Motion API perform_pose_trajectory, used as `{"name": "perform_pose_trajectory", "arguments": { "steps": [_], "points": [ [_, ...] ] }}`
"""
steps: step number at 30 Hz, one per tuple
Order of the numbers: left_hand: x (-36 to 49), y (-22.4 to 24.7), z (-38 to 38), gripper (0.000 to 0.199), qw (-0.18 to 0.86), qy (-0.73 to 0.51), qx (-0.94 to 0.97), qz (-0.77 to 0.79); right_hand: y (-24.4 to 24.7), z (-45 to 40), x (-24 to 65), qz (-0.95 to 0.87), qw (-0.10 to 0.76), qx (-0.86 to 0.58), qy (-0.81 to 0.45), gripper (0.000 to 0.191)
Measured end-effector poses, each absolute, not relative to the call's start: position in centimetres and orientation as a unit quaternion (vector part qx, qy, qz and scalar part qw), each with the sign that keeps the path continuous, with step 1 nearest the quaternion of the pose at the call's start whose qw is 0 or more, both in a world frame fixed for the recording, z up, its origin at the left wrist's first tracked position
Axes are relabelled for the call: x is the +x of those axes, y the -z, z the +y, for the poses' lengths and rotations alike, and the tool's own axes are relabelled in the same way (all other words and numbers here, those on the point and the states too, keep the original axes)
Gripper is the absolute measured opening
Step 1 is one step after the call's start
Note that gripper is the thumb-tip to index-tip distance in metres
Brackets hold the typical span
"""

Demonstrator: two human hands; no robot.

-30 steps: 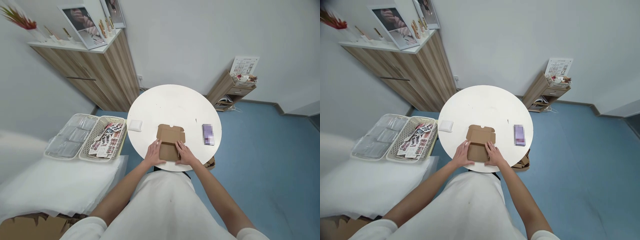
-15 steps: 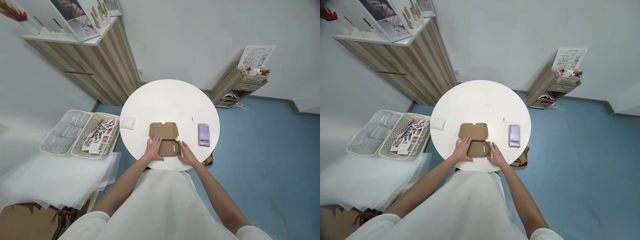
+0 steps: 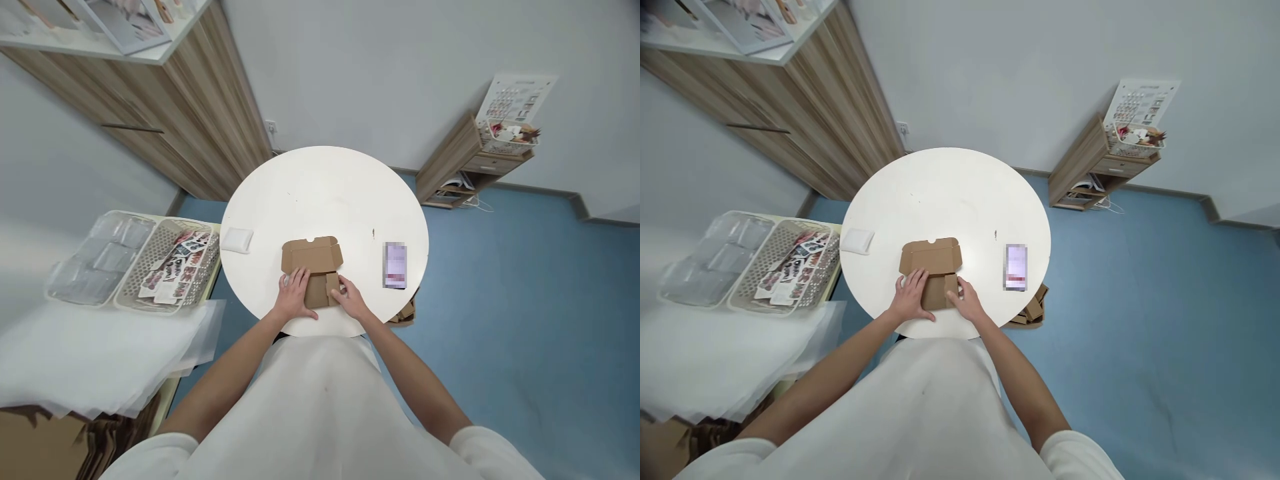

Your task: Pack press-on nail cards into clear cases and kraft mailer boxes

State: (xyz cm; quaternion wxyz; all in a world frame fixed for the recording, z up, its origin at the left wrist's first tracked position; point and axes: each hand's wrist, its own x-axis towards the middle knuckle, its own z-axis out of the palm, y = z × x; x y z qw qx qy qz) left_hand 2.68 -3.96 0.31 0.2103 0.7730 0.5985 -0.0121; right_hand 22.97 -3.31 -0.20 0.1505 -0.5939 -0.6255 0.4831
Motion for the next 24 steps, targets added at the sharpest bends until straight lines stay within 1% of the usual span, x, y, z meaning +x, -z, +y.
{"name": "perform_pose_trajectory", "arguments": {
  "steps": [2, 4, 7, 10, 13, 16, 18, 22, 24],
  "points": [
    [2.7, -0.3, -4.0, 0.122, 0.201, 0.015, 0.772, 0.603, 0.3, -3.2, 22.7, -0.611, 0.123, -0.636, -0.456, 0.043],
    [2.7, -0.3, -4.2, 0.121, 0.183, 0.012, 0.780, 0.598, 0.6, -3.0, 22.5, -0.602, 0.075, -0.674, -0.422, 0.032],
    [2.7, 0.1, -4.4, 0.122, 0.156, -0.004, 0.798, 0.582, 1.2, -2.7, 22.2, -0.605, 0.011, -0.695, -0.387, 0.021],
    [2.7, 0.5, -4.5, 0.121, 0.148, -0.012, 0.802, 0.578, 1.4, -2.5, 21.8, -0.610, -0.022, -0.703, -0.366, 0.015],
    [2.9, 0.7, -4.3, 0.119, 0.154, -0.012, 0.802, 0.577, 1.2, -2.2, 21.5, -0.607, -0.039, -0.710, -0.354, 0.014],
    [3.2, 0.5, -4.0, 0.115, 0.156, -0.015, 0.799, 0.580, 0.9, -2.3, 21.4, -0.591, -0.037, -0.728, -0.345, 0.015],
    [3.2, 0.2, -4.1, 0.114, 0.153, -0.028, 0.794, 0.587, 0.9, -2.7, 21.7, -0.581, -0.013, -0.734, -0.351, 0.021],
    [2.3, 0.0, -5.6, 0.111, 0.165, -0.083, 0.750, 0.635, 0.9, -4.2, 23.4, -0.567, 0.066, -0.720, -0.395, 0.047],
    [1.4, 0.1, -6.8, 0.107, 0.190, -0.122, 0.697, 0.680, 1.0, -5.2, 24.5, -0.557, 0.106, -0.707, -0.422, 0.053]
  ]
}}
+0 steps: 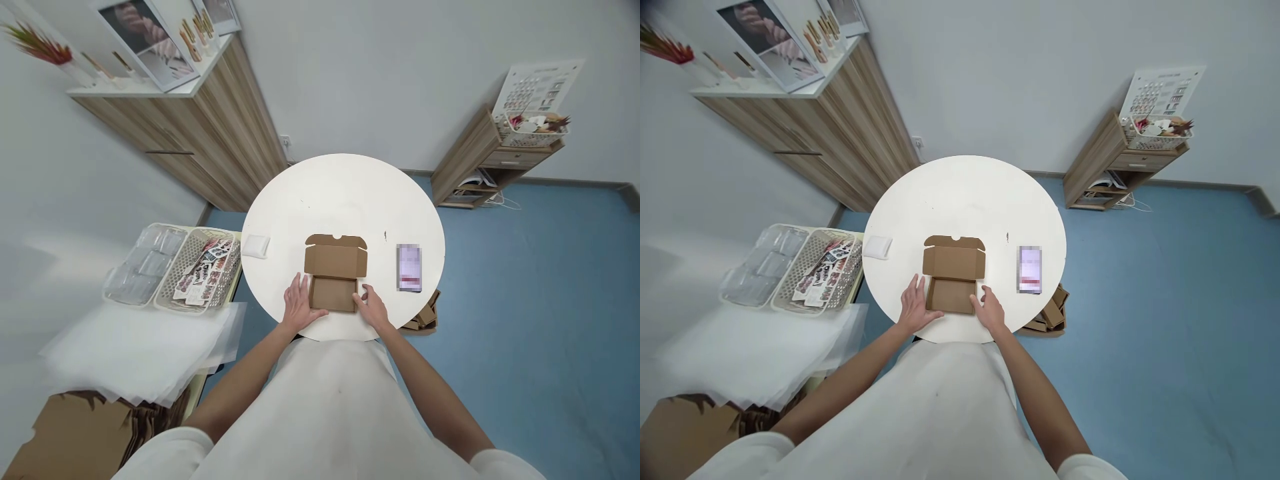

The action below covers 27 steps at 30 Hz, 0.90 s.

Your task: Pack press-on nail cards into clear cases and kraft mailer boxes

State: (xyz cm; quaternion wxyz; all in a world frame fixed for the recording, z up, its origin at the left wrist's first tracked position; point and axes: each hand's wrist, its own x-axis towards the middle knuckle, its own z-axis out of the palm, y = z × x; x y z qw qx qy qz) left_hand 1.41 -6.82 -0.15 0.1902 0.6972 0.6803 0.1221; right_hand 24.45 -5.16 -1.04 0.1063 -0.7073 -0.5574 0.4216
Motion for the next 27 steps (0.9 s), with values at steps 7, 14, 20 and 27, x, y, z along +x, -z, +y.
{"name": "perform_pose_trajectory", "arguments": {
  "steps": [7, 14, 20, 27],
  "points": [
    [0.3, 0.7, -8.8, 0.058, 0.469, -0.254, 0.490, 0.690, 1.5, -7.3, 25.2, -0.522, 0.238, -0.616, -0.540, 0.053],
    [2.1, 0.1, -6.5, 0.051, 0.552, -0.295, 0.436, 0.646, 2.1, -6.2, 24.8, -0.496, 0.289, -0.619, -0.537, 0.054],
    [2.1, 0.3, -6.2, 0.054, 0.570, -0.296, 0.431, 0.633, 3.1, -6.8, 25.0, -0.485, 0.288, -0.624, -0.542, 0.055],
    [1.1, 1.6, -6.8, 0.059, 0.556, -0.285, 0.426, 0.655, 2.4, -8.4, 24.4, -0.473, 0.311, -0.688, -0.455, 0.055]
  ]
}}
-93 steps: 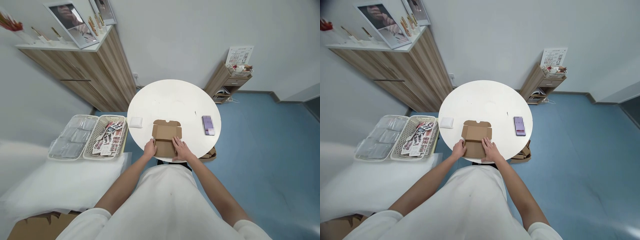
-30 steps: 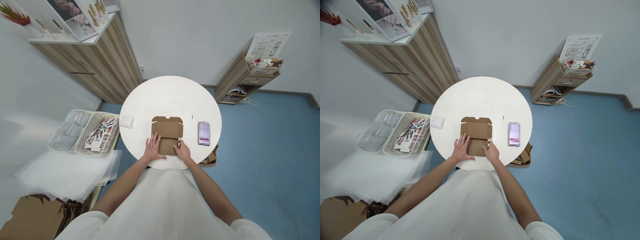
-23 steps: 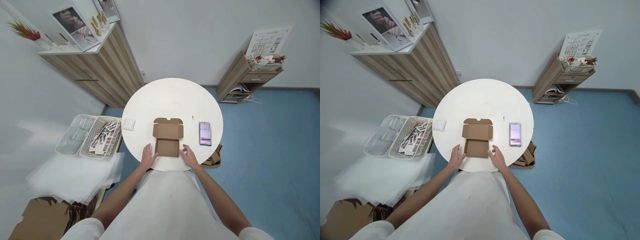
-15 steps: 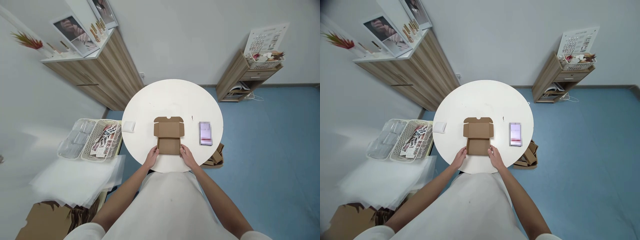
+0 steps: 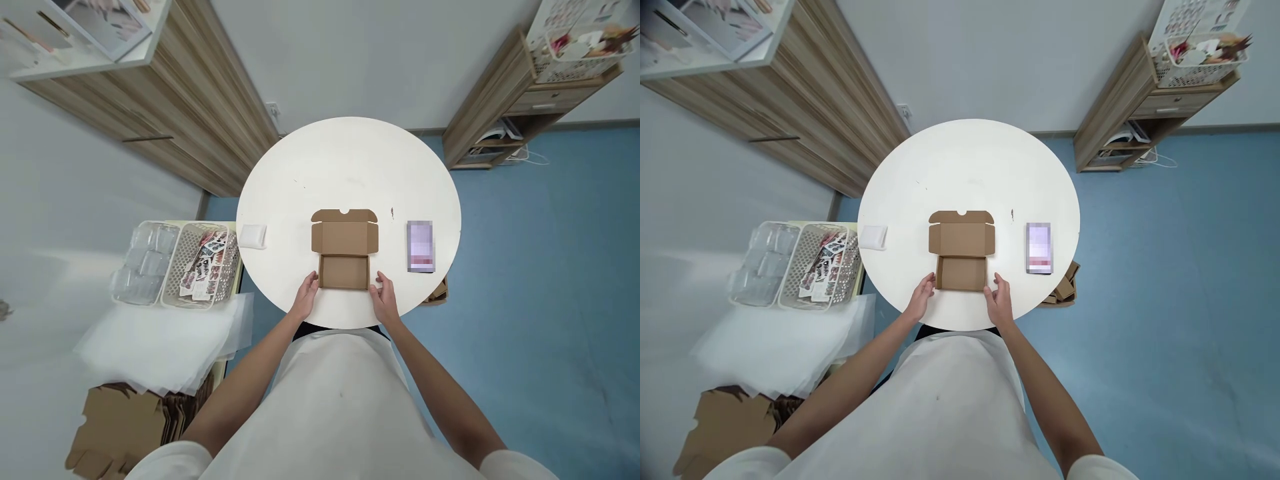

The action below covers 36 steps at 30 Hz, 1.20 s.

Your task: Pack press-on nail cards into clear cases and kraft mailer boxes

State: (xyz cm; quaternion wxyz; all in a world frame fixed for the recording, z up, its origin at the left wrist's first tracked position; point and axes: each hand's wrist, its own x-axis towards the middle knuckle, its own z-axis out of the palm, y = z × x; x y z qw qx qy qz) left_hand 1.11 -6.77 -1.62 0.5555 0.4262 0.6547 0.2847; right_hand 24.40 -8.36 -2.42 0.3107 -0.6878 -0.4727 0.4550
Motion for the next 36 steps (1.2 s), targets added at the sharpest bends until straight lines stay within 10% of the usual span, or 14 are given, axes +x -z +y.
{"name": "perform_pose_trajectory", "arguments": {
  "steps": [8, 14, 19, 36],
  "points": [
    [-3.8, 1.5, -5.2, 0.045, 0.404, -0.232, 0.515, 0.719, -1.9, -5.5, 19.9, -0.509, 0.378, -0.696, -0.336, 0.050],
    [-11.1, 0.6, -3.0, 0.045, 0.309, -0.231, 0.502, 0.774, -3.4, -1.4, 11.4, -0.635, 0.208, -0.572, -0.475, 0.032],
    [-16.0, 0.6, 0.0, 0.055, 0.298, -0.264, 0.492, 0.774, -1.8, 1.2, 3.9, -0.587, 0.127, -0.575, -0.556, 0.054],
    [-17.9, 2.9, 4.4, 0.042, 0.343, -0.322, 0.507, 0.722, 1.1, 6.4, -5.9, -0.281, 0.266, -0.620, -0.683, 0.042]
  ]
}}
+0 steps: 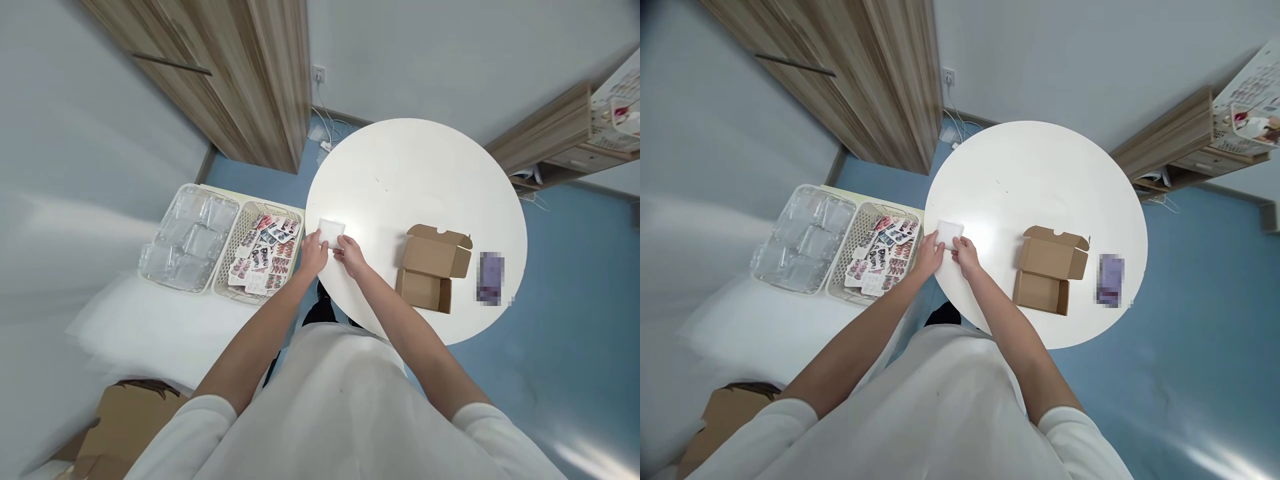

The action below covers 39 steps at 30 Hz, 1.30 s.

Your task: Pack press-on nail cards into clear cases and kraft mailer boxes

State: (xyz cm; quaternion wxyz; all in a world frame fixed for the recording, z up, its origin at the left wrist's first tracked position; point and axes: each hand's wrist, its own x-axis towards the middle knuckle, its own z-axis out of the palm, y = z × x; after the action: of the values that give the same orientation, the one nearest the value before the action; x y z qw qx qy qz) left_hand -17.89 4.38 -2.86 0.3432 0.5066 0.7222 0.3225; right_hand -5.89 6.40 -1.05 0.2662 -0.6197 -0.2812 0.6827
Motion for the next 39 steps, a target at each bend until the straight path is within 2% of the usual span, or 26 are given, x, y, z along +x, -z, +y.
{"name": "perform_pose_trajectory", "arguments": {
  "steps": [6, 13, 20, 27, 31, 34, 39],
  "points": [
    [-16.8, 3.6, 1.7, 0.032, 0.450, -0.417, 0.351, 0.707, 2.2, 4.3, -4.0, -0.308, 0.294, -0.655, -0.625, 0.031],
    [-14.0, 2.0, -0.6, 0.027, 0.476, -0.501, 0.231, 0.685, 0.7, 2.1, 0.0, -0.387, 0.319, -0.601, -0.622, 0.029],
    [-7.3, -0.7, -1.3, 0.030, 0.493, -0.496, 0.310, 0.644, -2.0, 0.0, 7.7, -0.454, 0.361, -0.587, -0.565, 0.038],
    [0.8, -4.7, 0.9, 0.031, 0.450, -0.523, 0.423, 0.587, -6.9, 1.2, 16.4, -0.562, 0.407, -0.555, -0.459, 0.035],
    [5.7, -5.2, 1.4, 0.028, 0.487, -0.517, 0.421, 0.565, -7.6, 2.7, 22.0, -0.572, 0.392, -0.565, -0.447, 0.034],
    [8.9, -4.2, 0.9, 0.029, 0.554, -0.492, 0.375, 0.557, -6.4, 2.9, 25.1, -0.574, 0.332, -0.602, -0.446, 0.032],
    [11.0, -1.3, -1.6, 0.045, 0.576, -0.430, 0.345, 0.603, -2.7, 0.8, 26.2, -0.564, 0.274, -0.632, -0.455, 0.029]
  ]
}}
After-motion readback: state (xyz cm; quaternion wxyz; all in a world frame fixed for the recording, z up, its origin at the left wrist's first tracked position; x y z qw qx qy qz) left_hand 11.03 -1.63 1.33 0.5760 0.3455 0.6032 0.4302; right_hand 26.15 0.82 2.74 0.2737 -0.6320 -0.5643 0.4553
